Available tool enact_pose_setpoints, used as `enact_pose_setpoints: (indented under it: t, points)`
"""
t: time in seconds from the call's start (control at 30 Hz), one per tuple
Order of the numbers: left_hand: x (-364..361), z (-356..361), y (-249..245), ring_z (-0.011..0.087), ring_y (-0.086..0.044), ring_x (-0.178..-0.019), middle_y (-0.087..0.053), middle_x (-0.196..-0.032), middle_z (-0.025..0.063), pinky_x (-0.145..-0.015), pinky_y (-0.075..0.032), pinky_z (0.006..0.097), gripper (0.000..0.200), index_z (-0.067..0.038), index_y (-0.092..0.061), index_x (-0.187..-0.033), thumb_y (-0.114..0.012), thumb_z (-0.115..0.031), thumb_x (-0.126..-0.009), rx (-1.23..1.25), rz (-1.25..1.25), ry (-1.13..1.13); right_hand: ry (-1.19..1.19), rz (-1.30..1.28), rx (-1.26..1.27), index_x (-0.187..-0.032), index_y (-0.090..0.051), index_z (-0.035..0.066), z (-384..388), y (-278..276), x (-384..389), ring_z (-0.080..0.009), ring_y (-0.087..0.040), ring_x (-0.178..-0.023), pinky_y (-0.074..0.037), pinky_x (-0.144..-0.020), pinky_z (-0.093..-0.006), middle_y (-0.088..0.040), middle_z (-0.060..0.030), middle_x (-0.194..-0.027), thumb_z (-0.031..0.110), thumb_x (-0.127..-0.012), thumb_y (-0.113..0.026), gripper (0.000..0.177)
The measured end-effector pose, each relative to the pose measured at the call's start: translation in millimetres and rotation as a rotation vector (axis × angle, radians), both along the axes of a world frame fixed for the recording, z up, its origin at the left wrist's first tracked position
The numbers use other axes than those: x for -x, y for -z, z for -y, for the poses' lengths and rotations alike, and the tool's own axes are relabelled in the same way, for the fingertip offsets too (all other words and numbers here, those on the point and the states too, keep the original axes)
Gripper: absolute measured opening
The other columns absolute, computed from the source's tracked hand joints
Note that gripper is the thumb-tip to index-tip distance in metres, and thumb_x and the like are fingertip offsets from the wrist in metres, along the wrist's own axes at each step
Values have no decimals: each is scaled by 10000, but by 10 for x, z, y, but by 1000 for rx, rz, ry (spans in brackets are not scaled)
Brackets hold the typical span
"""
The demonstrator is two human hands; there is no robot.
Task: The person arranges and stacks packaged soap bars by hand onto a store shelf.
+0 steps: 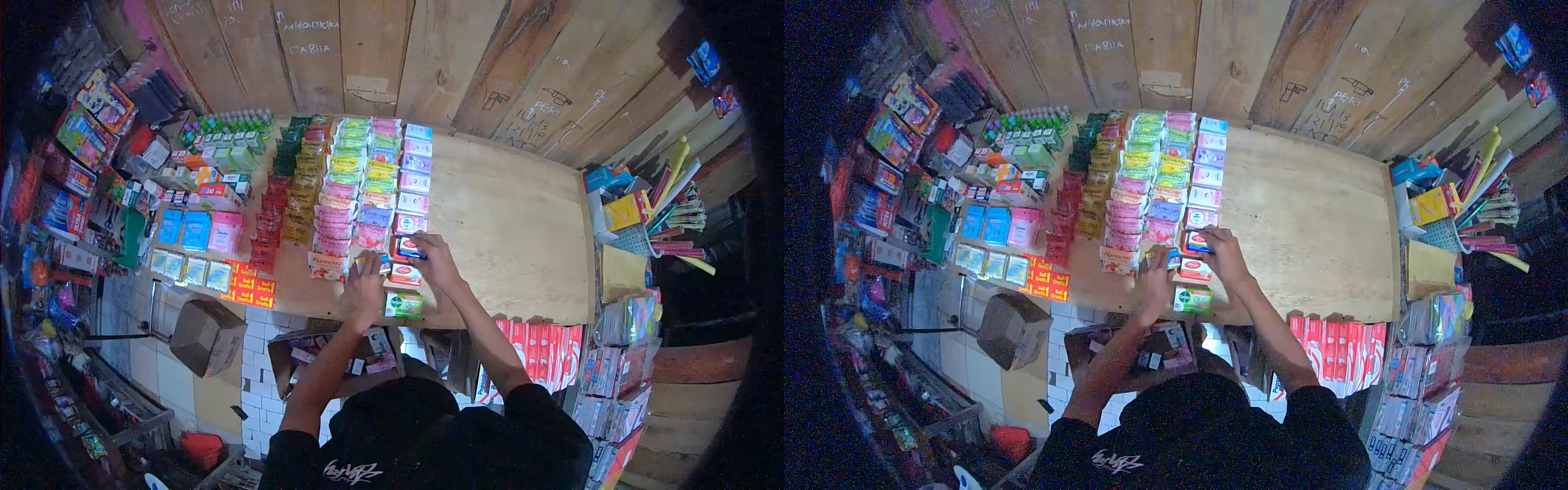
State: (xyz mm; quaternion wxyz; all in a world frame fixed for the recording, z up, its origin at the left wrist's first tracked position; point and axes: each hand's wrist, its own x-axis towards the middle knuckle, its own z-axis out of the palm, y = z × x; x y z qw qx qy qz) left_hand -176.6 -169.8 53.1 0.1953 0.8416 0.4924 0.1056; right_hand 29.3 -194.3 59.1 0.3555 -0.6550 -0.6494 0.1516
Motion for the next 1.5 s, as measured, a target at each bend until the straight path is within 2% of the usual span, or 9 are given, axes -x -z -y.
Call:
enact_pose_setpoints:
  t: [0.23, 0.33, 0.73, 0.83, 1.03, 1.23, 1.33, 1.47, 1.5]
  points:
    - [114, -317, 241, 361, -534, -1139, -496, -1353, 38, -848, -492, 494, 473, -92, -518, -1294, -607, -109, -830, -161, -157, 218, -51, 35, 48, -1131, -632, 6, -42, -34, -25, -358, -550, -1107, -456, -974, -405, -602, -192, -1192, -5, -638, -753, 508]
    - [142, -388, 247, 343, -675, -840, -552, -1268, 107, -813, -505, 503, 410, -15, -526, -1215, -494, 2, -806, -169, -15, 243, -57, 50, 73, -1141, -628, 8, -52, -101, -4, -360, -544, -1116, -448, -986, -403, -597, -191, -1203, -16, -641, -742, 514]
    - [160, -363, 252, 296, -697, -737, -588, -1167, 101, -637, -544, 449, 369, -38, -537, -1157, -553, -29, -788, -312, -125, 269, -75, 35, 64, -1138, -626, 16, -80, -73, -12, -347, -548, -1076, -463, -947, -412, -603, -172, -1174, 28, -679, -761, 478]
    - [135, -366, 145, 285, -696, -713, -588, -1176, 100, -619, -544, 449, 383, -34, -527, -1170, -542, -17, -788, -157, -222, 274, -94, 31, 28, -1119, -634, 16, -115, 2, -17, -346, -563, -1040, -482, -916, -405, -613, -167, -1157, 17, -668, -764, 469]
    - [196, -367, 331, 315, -690, -742, -565, -1231, 128, -614, -555, 446, 429, -32, -518, -1221, -527, -6, -793, -423, -93, 286, -67, 49, -24, -1080, -647, 21, -106, 13, 0, -331, -573, -1013, -501, -877, -383, -635, -150, -1086, -25, -611, -783, 490]
    - [371, -133, -107, 335, -588, -1042, -565, -1255, 96, -849, -474, 480, 446, -96, -533, -1263, -622, -95, -827, -55, 199, 57, 16, 9, -72, -1064, -641, 15, 45, -230, 70, -319, -578, -1057, -489, -884, -389, -645, -154, -1092, 28, -713, -743, 366]
    - [848, 235, -240, 361, -643, -876, -607, -1171, 164, -745, -518, 428, 418, -46, -542, -1219, -666, -115, -826, 62, 396, -110, 115, -100, -56, -1075, -643, 23, 332, -464, 314, -301, -599, -1034, -494, -870, -365, -650, -147, -1079, 32, -770, -699, 310]
    - [1699, 821, -217, 371, -642, -882, -658, -1018, 177, -742, -511, 432, 272, -31, -615, -1105, -652, -77, -839, 562, 499, -511, 213, -324, 125, -1032, -649, 1, 857, -628, 842, -259, -651, -915, -503, -822, -324, -672, -138, -1003, 57, -867, -624, 175]
    - [1929, 952, -89, 371, -643, -875, -659, -991, 175, -736, -509, 438, 250, -32, -619, -1082, -650, -71, -837, 492, 456, -533, 212, -431, 219, -1027, -649, 3, 1033, -573, 1002, -249, -653, -909, -502, -818, -321, -673, -136, -1003, 68, -878, -621, 165]
